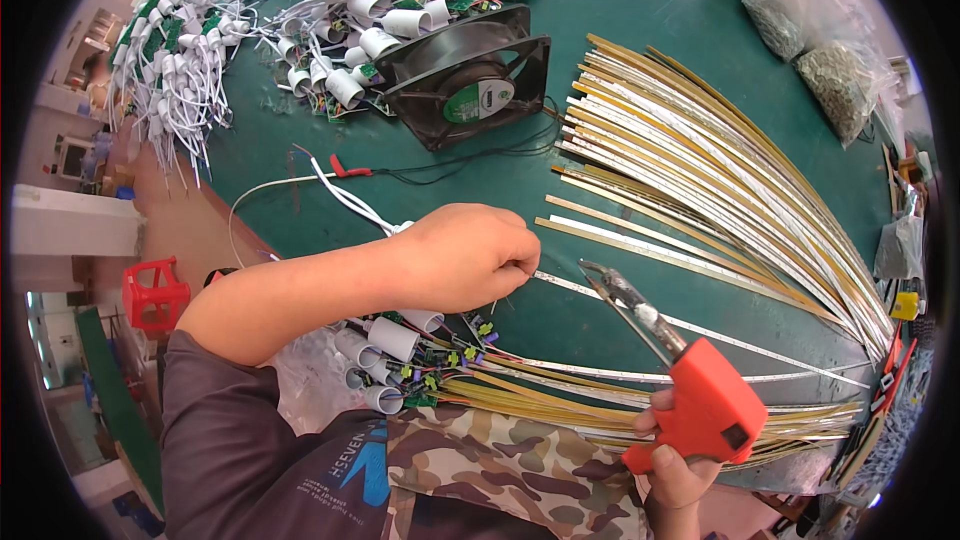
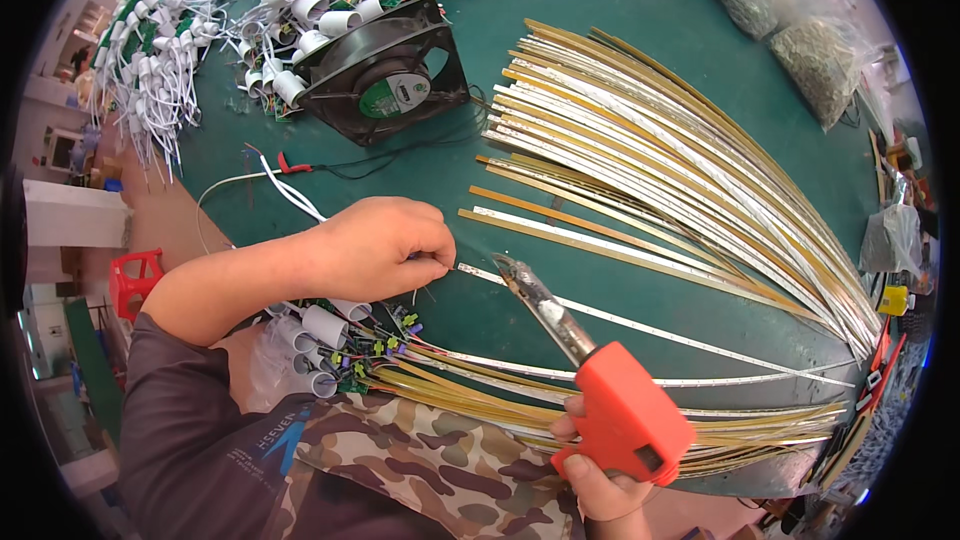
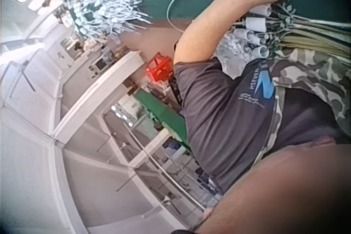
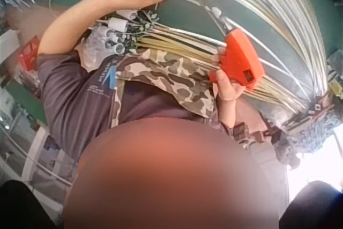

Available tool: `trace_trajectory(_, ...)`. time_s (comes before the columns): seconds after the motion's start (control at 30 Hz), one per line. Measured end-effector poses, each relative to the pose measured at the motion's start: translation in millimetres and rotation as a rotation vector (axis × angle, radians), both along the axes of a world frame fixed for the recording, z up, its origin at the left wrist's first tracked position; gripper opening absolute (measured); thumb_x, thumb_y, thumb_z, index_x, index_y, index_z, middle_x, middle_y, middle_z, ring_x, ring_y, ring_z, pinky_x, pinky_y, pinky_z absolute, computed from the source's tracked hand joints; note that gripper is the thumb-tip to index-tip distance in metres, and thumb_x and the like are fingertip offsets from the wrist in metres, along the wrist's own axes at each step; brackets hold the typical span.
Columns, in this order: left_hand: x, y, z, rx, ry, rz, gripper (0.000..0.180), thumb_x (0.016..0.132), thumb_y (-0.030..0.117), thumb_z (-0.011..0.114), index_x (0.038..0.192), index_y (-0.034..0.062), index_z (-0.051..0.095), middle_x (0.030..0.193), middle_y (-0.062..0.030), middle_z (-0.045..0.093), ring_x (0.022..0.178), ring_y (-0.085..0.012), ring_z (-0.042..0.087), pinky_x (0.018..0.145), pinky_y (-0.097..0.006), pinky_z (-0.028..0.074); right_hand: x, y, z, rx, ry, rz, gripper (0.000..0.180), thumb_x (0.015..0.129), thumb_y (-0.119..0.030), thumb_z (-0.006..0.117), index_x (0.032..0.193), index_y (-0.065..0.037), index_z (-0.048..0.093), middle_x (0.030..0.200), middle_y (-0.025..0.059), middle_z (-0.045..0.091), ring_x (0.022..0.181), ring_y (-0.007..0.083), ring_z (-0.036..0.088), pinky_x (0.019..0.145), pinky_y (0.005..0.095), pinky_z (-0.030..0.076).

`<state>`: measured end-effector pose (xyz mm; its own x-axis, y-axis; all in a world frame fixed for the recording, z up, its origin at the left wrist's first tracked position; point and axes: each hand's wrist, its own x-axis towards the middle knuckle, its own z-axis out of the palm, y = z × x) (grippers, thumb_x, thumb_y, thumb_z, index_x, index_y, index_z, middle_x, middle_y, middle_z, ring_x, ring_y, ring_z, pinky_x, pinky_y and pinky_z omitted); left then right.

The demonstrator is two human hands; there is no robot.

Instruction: The person solders and assembles electrical components, including LED components, wires, and a cooling fan, into lighting strips using a soldering gun and pliers.

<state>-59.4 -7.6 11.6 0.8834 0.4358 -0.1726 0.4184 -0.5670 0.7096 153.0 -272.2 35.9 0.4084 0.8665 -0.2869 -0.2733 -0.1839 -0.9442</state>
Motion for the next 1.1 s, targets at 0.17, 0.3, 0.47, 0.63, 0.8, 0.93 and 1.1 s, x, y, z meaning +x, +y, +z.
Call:
trace_trajectory(0.17, 8, 3, 4, -0.025, 0.061, -0.022, 0.008, 0.084, 0.010, 0.062, 0.089, 0.0044, 0.060, 0.083, -0.0120, 0.064, 0.083, -0.0334, 0.063, 0.072, -0.045, 0.048, -4, -1, -11, 0.061, -0.075, 0.099, 0.070, 0.083, -0.029, 0.075, 0.135, 0.007, 0.045, 0.119, 0.0206, 0.061, 0.101, 0.0277, 0.065, 0.087, 0.0406, 0.055)
trace_trajectory(0.3, 14, 6, 9, -0.067, 0.171, -0.034, 0.010, 0.084, 0.009, 0.059, 0.093, 0.0045, 0.059, 0.085, -0.0149, 0.066, 0.085, -0.0366, 0.063, 0.072, -0.048, 0.047, 1, -4, -20, 0.100, -0.160, 0.235, 0.063, 0.087, -0.026, 0.070, 0.135, 0.007, 0.046, 0.122, 0.0199, 0.061, 0.105, 0.0278, 0.064, 0.094, 0.0420, 0.051)
trace_trajectory(0.47, 14, 7, 6, -0.053, 0.153, -0.038, 0.010, 0.083, 0.009, 0.062, 0.090, 0.0048, 0.057, 0.080, -0.0130, 0.064, 0.080, -0.0353, 0.063, 0.070, -0.047, 0.047, 7, 1, -24, 0.187, -0.350, 0.420, 0.053, 0.088, -0.019, 0.066, 0.132, 0.007, 0.049, 0.120, 0.0185, 0.062, 0.105, 0.0265, 0.063, 0.094, 0.0404, 0.049)
trace_trajectory(0.63, 16, 9, 7, -0.038, 0.169, -0.048, 0.012, 0.082, 0.010, 0.064, 0.090, 0.0048, 0.056, 0.077, -0.0110, 0.062, 0.077, -0.0337, 0.062, 0.068, -0.045, 0.047, -5, 8, -16, 0.051, -0.357, 0.285, 0.040, 0.073, -0.011, 0.070, 0.108, 0.007, 0.066, 0.098, 0.0180, 0.069, 0.087, 0.0329, 0.068, 0.080, 0.0366, 0.053)
trace_trajectory(0.8, 17, 11, 7, -0.063, 0.184, -0.064, 0.012, 0.082, 0.010, 0.064, 0.089, 0.0047, 0.057, 0.076, -0.0110, 0.063, 0.076, -0.0334, 0.063, 0.068, -0.045, 0.047, -1, 4, -17, 0.017, -0.434, 0.352, 0.041, 0.072, -0.011, 0.070, 0.109, 0.006, 0.066, 0.101, 0.0185, 0.069, 0.090, 0.0344, 0.068, 0.082, 0.0372, 0.053)
trace_trajectory(0.93, 18, 11, 8, -0.070, 0.200, -0.058, 0.011, 0.082, 0.010, 0.064, 0.089, 0.0049, 0.057, 0.076, -0.0109, 0.064, 0.076, -0.0332, 0.063, 0.067, -0.045, 0.047, 1, -3, -24, 0.040, -0.568, 0.389, 0.046, 0.069, -0.011, 0.071, 0.112, 0.006, 0.065, 0.107, 0.0203, 0.069, 0.094, 0.0362, 0.068, 0.084, 0.0386, 0.054)
trace_trajectory(1.1, 19, 11, 9, -0.077, 0.222, -0.052, 0.010, 0.083, 0.010, 0.064, 0.088, 0.0050, 0.057, 0.076, -0.0109, 0.064, 0.076, -0.0331, 0.063, 0.067, -0.045, 0.047, 6, -2, -26, 0.088, -0.620, 0.467, 0.051, 0.069, -0.010, 0.072, 0.117, 0.006, 0.062, 0.111, 0.0222, 0.067, 0.094, 0.0378, 0.069, 0.083, 0.0407, 0.055)
